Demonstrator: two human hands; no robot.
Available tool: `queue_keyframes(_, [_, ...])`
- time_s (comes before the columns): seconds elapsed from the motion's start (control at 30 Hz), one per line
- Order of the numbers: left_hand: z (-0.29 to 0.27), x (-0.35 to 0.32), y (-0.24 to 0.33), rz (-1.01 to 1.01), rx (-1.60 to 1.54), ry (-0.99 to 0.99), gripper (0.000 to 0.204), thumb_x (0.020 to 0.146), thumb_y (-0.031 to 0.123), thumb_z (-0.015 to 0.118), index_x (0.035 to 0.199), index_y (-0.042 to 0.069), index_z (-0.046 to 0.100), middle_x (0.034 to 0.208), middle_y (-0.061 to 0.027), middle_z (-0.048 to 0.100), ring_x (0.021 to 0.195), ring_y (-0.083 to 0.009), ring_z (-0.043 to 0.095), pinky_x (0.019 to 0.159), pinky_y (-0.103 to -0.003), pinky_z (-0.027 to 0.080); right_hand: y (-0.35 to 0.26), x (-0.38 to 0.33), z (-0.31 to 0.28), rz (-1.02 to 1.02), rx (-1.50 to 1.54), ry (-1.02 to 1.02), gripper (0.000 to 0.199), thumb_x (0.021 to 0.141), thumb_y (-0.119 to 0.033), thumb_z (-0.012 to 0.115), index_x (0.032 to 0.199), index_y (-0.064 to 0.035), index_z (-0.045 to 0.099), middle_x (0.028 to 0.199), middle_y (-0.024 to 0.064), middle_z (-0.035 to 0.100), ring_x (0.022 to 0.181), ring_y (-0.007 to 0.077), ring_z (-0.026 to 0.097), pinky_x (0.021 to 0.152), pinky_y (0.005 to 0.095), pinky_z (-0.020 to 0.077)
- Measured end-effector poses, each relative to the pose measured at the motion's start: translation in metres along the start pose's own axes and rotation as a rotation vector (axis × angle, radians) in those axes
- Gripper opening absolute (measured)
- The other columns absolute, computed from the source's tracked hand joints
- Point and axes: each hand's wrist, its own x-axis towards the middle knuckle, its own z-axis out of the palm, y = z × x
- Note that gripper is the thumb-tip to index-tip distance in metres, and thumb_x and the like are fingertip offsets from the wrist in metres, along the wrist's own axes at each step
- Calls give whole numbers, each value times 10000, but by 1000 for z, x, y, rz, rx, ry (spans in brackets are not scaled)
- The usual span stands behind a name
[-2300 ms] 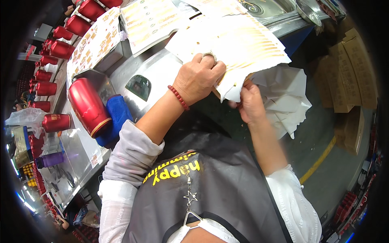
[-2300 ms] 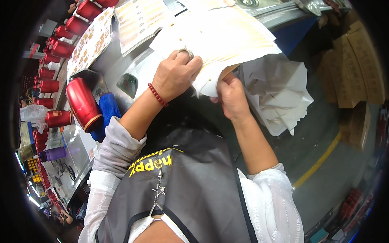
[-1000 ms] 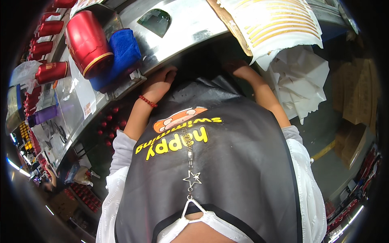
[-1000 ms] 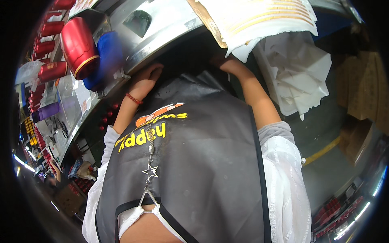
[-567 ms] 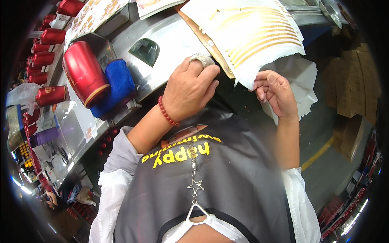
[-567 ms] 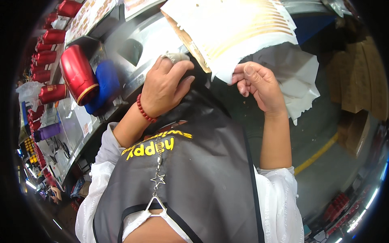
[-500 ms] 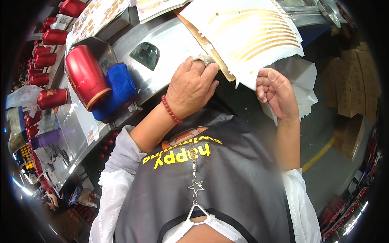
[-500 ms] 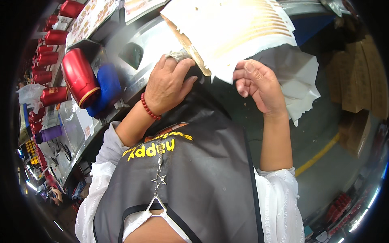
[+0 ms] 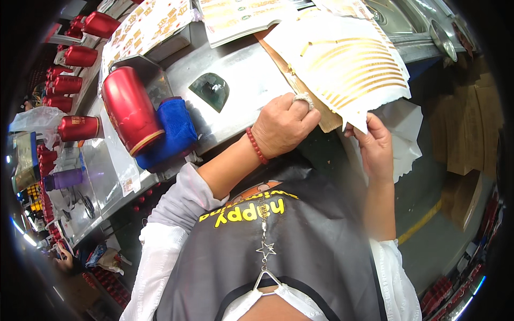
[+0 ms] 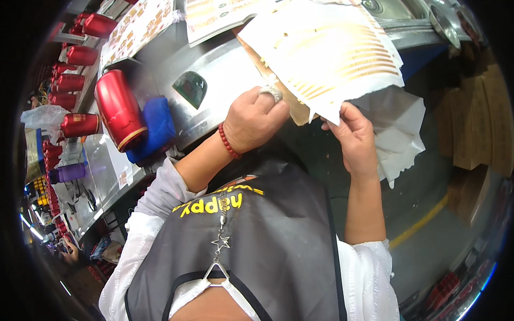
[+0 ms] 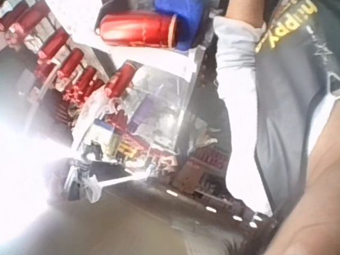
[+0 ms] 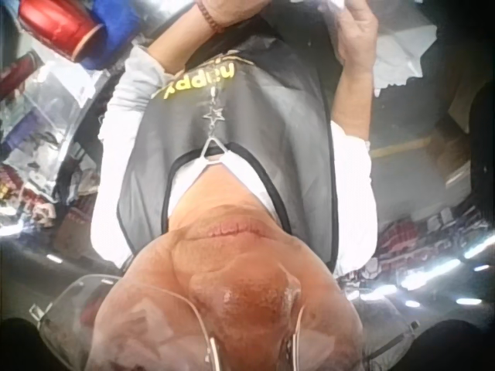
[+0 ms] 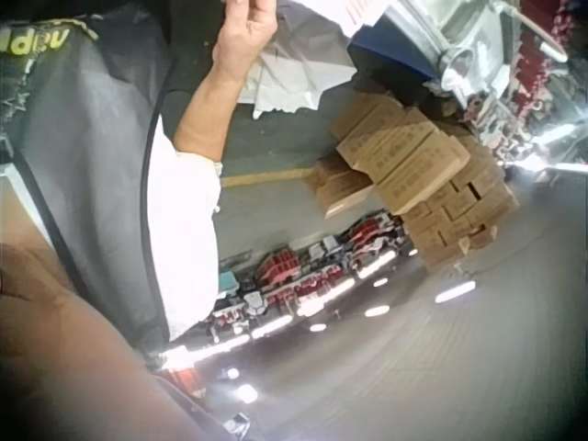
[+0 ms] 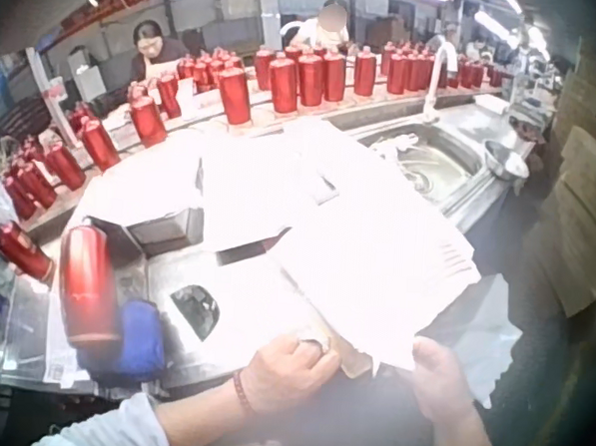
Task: The person separates sheets of printed labels and applies them to red cans on a metal workbench. The person handles the label sheets by hand, peels off individual labels, and smooths them onto the can surface.
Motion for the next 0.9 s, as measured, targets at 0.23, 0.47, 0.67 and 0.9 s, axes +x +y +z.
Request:
queue_keyframes(0.23, [-37, 27, -22, -254, -136, -181, 177, 780, 89, 685, 926, 69, 586, 820, -135, 536, 826, -319, 561, 727, -411, 484, 39, 6, -6, -100, 25, 413, 126, 934, 22, 604, 1015, -42, 532, 871, 22, 590, 713, 72, 550, 658, 223, 486])
queue_keyframes(0.47, [-15, 60, -103, -505, 408, -300, 171, 878, 75, 511, 1042, 66, 557, 1032, -182, 607, 995, -349, 563, 863, -444, 457, 30, 19, 4, 162, 544, 398, 206, 941, -65, 527, 1139, -7, 536, 987, 53, 635, 873, 125, 616, 783, 269, 507])
queue_keyframes(0.67, [5, 75, -154, -471, 509, -403, 189, 875, 157, 590, 1049, 82, 584, 1044, -122, 629, 943, -276, 641, 783, -372, 532, 32, 29, 5, 146, 340, 413, 327, 921, -12, 509, 1237, 66, 540, 1170, 116, 644, 1051, 170, 620, 913, 289, 482])
queue_keyframes(0.9, [13, 78, -162, -379, 508, -351, 265, 856, 293, 691, 980, 86, 583, 940, -121, 650, 841, -259, 662, 719, -345, 549, 25, 25, 9, 67, 301, 433, 356, 886, 41, 485, 1232, 90, 555, 1162, 125, 646, 1019, 164, 626, 900, 281, 487])
